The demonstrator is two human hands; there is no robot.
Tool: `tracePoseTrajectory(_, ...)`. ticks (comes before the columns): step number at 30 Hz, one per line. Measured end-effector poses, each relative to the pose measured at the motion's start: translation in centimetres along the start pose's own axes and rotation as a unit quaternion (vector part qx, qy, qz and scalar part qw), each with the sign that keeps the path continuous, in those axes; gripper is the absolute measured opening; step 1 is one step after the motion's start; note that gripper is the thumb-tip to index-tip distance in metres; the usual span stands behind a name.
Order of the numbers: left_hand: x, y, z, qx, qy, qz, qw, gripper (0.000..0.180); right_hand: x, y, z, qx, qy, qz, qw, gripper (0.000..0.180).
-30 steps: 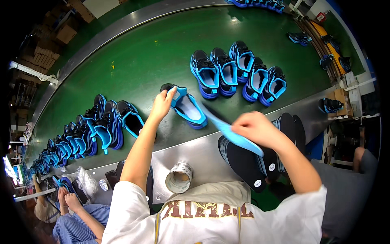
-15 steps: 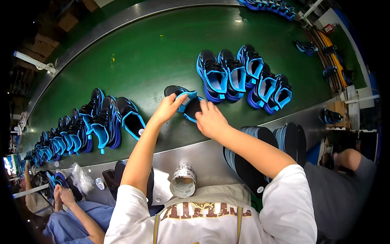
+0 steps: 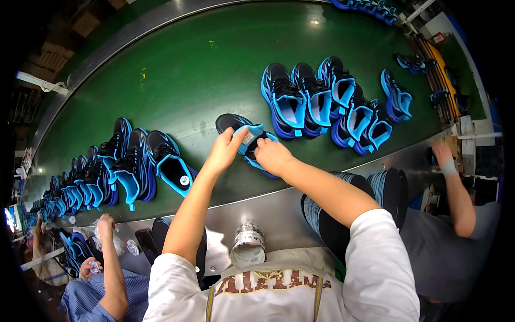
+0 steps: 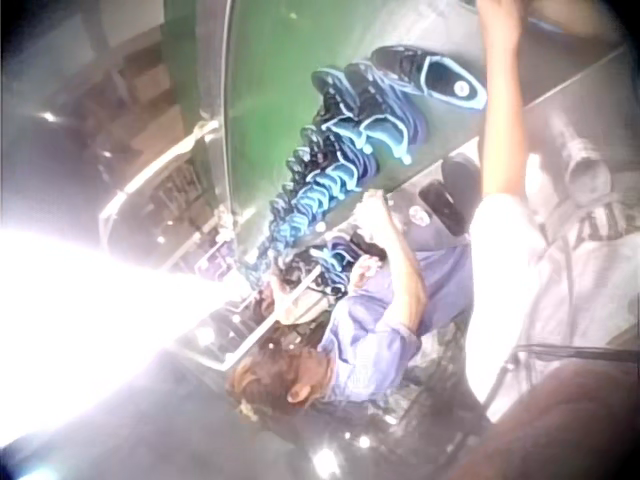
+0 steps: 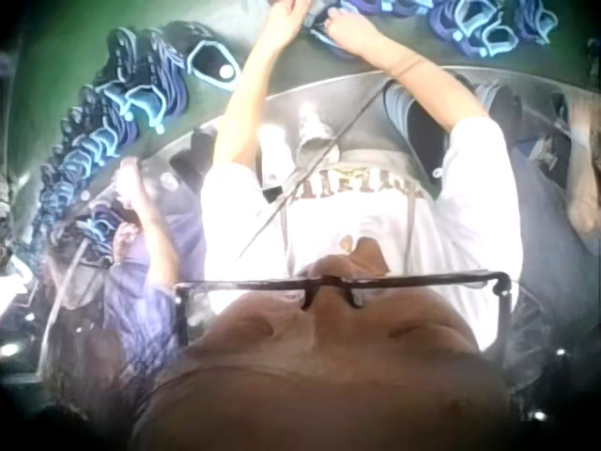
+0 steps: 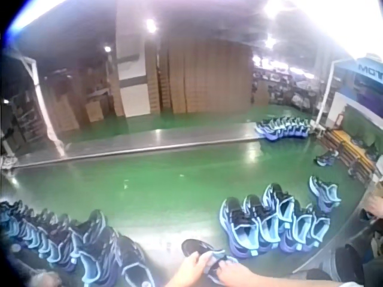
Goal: The person picks up shoe insoles from a plastic bag, removes protective labels, and inserts the insoles into athletic shoes moving on a conveyor belt, aligning them and smoothing them down by hand.
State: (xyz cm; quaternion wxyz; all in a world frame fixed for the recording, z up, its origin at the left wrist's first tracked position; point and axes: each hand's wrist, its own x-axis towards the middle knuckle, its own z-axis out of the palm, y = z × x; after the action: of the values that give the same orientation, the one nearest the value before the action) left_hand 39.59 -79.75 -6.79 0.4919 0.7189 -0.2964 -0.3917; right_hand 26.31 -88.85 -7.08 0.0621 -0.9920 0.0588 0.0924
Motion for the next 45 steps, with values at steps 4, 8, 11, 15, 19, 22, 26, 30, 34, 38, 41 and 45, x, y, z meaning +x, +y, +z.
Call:
tracePoseTrajectory(4,0.1,-0.3,0.0,-0.004,-0.011,-0.006,1.000,0.038,0.8,-0.3,-0.2,-0.046,-0.124,0.026,0.991,0.018)
tracePoseTrajectory(8,0.2,-1.2,-0.3,-0.014,-0.024,0.004,1.000,0.037,1.7,-0.6,-1.0,-0.157,-0.228,-0.028,0.961,0.021)
tracePoseTrajectory(11,0.3,-0.9,-0.8,-0.003,-0.042,-0.003,0.999,0.037,1.7,-0.4,-1.0,-0.209,-0.263,-0.076,0.939,0.022)
tracePoseTrajectory(15,-0.1,0.5,-0.9,-0.066,-0.068,0.010,0.995,0.033,2.9,0.0,0.9,-0.153,-0.322,-0.085,0.931,0.025)
tracePoseTrajectory(19,-0.3,0.0,-0.1,0.087,0.126,0.058,0.986,0.030,2.1,1.6,0.0,-0.104,-0.288,-0.148,0.940,0.025)
tracePoseTrajectory(22,-0.5,1.1,0.5,0.311,0.180,0.242,0.901,0.029,0.4,1.1,-4.9,-0.066,-0.319,-0.171,0.930,0.031)
tracePoseTrajectory(26,-0.6,1.8,0.9,0.422,0.060,0.272,0.863,0.031,-1.1,0.7,-3.5,-0.011,-0.326,-0.079,0.942,0.038)
tracePoseTrajectory(30,-0.8,2.1,1.0,0.476,0.041,0.237,0.846,0.031,-5.0,0.4,-3.6,0.079,0.075,-0.067,0.992,0.021)
tracePoseTrajectory(34,-3.0,0.9,1.3,0.559,0.069,0.275,0.779,0.019,-9.8,-1.5,-3.1,0.142,0.137,0.085,0.977,0.020)
tracePoseTrajectory(38,-4.6,1.2,1.3,0.616,0.081,0.312,0.718,0.015,-10.9,-2.1,-1.5,0.256,0.126,0.115,0.952,0.021)
tracePoseTrajectory(41,-3.3,0.8,-0.6,0.672,0.069,0.318,0.665,0.013,-9.0,-3.0,-2.0,0.264,0.158,0.106,0.946,0.020)
tracePoseTrajectory(45,-0.9,2.9,-4.9,0.523,-0.062,0.240,0.815,0.011,-7.3,-3.9,-4.1,0.342,0.113,0.136,0.923,0.024)
